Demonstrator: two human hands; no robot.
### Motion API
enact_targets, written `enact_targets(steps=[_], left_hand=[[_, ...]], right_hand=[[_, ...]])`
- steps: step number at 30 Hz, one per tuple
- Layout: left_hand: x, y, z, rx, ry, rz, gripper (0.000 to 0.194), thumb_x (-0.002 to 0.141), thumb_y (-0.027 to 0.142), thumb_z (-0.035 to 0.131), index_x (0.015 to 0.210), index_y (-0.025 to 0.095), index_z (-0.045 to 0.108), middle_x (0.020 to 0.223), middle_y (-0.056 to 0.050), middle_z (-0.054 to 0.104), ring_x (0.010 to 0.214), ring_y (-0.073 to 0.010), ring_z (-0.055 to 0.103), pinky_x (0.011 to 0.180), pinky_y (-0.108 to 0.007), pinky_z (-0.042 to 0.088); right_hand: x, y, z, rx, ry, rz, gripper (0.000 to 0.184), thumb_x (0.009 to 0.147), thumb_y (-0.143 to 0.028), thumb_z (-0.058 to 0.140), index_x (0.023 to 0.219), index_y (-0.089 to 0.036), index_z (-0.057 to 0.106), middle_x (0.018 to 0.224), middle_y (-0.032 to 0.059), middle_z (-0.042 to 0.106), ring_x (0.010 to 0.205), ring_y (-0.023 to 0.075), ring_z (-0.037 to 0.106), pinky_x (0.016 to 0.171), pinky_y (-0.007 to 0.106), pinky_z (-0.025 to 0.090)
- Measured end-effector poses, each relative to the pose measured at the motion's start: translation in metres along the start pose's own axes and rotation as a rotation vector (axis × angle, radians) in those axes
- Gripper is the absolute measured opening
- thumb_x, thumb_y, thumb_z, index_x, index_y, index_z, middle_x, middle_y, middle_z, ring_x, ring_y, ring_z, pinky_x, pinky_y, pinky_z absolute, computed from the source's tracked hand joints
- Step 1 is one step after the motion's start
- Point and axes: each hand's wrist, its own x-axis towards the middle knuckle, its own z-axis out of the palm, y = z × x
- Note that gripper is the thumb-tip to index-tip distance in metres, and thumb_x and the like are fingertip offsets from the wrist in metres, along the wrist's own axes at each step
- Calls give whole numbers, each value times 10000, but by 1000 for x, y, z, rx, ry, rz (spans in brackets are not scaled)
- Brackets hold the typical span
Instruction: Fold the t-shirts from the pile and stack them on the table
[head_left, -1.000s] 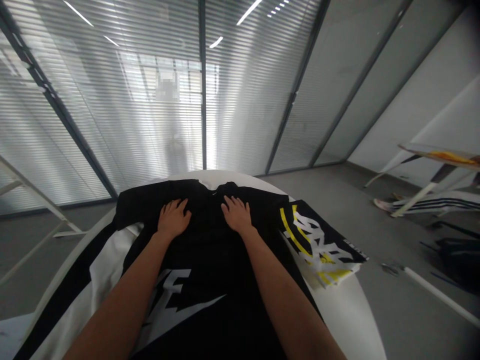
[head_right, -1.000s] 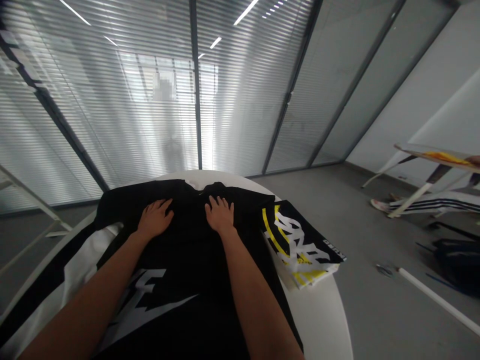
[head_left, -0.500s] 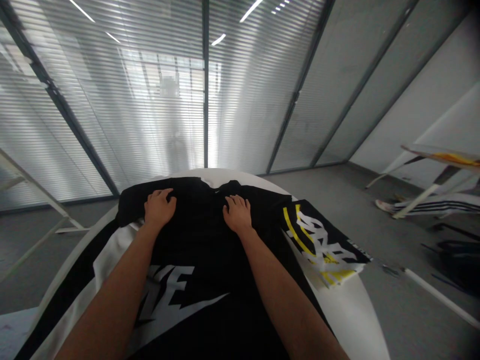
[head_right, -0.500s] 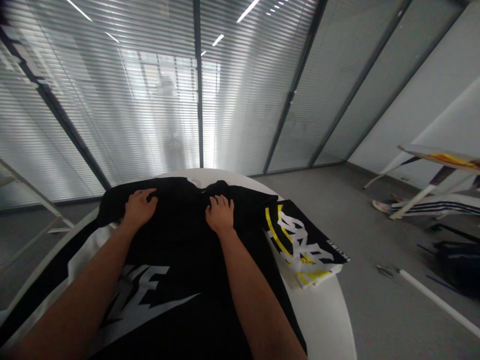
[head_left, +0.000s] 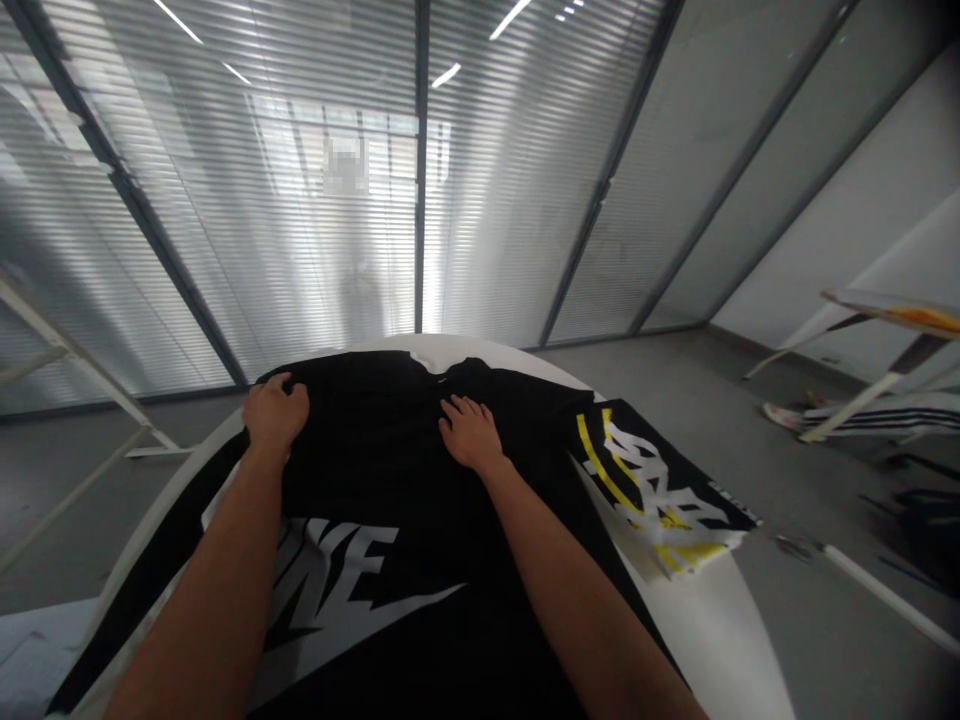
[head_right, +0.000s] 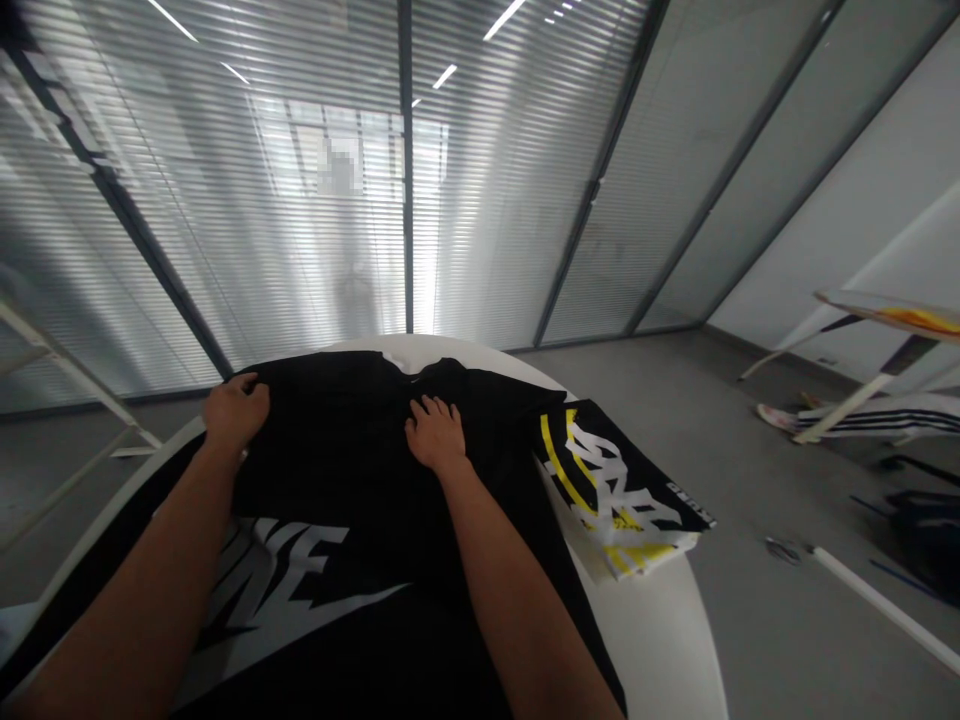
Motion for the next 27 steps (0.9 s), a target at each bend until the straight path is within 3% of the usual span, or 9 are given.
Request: enact_targets(steps=[4, 8, 11, 14, 19, 23, 27], left_hand=[[-14, 24, 0, 88, 23, 41, 509, 864, 350, 468, 1317, 159, 599, 1282, -192, 585, 1197, -390, 508, 990, -568, 409], [-33, 51, 13, 94, 2, 335, 506, 895, 329, 420, 1365, 204, 562, 1382, -135, 537, 1289, -313, 460, 1075, -479, 364], [-44, 56, 32, 139, -131, 420, 505, 909, 352, 413, 1382, 236, 549, 1451, -115, 490, 1352, -297, 414, 1120, -470, 312], [-50, 50, 47, 200, -243, 405, 506, 914, 350, 404, 1391, 253, 543, 1505, -108, 438, 1405, -313, 352, 1139, -511, 263], [-48, 45, 53, 177, -255, 382, 501, 901, 357, 431, 1377, 268, 558, 1518, -96, 425, 1413, -316, 343, 1143, -529, 253], [-32, 44, 41, -10, -236, 311, 434, 862, 308, 464, 1237, 242, 672, 1369, -87, 583, 1278, -282, 509, 1096, -455, 366], [-6, 30, 15, -139, -86, 159, 401, 854, 278, 449, 1143, 174, 707, 1126, -113, 698, 1094, -251, 626, 1007, -379, 455]], right_hand=[[3, 1, 0, 7, -69, -4, 541, 987, -453, 308, 1485, -259, 391, 1572, 34, 332, 1456, 239, 239, 1179, 470, 138], [3, 1, 0, 9, -57, -4, 546, 987, -459, 307, 1487, -257, 388, 1570, 34, 337, 1456, 238, 239, 1183, 469, 132], [2, 1, 1, 15, -48, -5, 544, 987, -456, 307, 1485, -255, 392, 1566, 37, 345, 1454, 239, 244, 1182, 472, 134], [2, 1, 2, 13, -37, -8, 540, 986, -450, 314, 1478, -248, 404, 1558, 45, 360, 1446, 244, 260, 1179, 476, 141], [2, 1, 1, 14, -31, -17, 537, 982, -449, 328, 1469, -240, 419, 1552, 57, 370, 1438, 252, 275, 1175, 479, 150], [2, 1, 1, 19, -22, -17, 530, 981, -447, 333, 1460, -242, 434, 1545, 56, 383, 1433, 249, 285, 1176, 473, 150], [3, 2, 1, 22, -24, -15, 521, 981, -443, 338, 1451, -246, 445, 1543, 53, 386, 1432, 246, 285, 1174, 471, 151]])
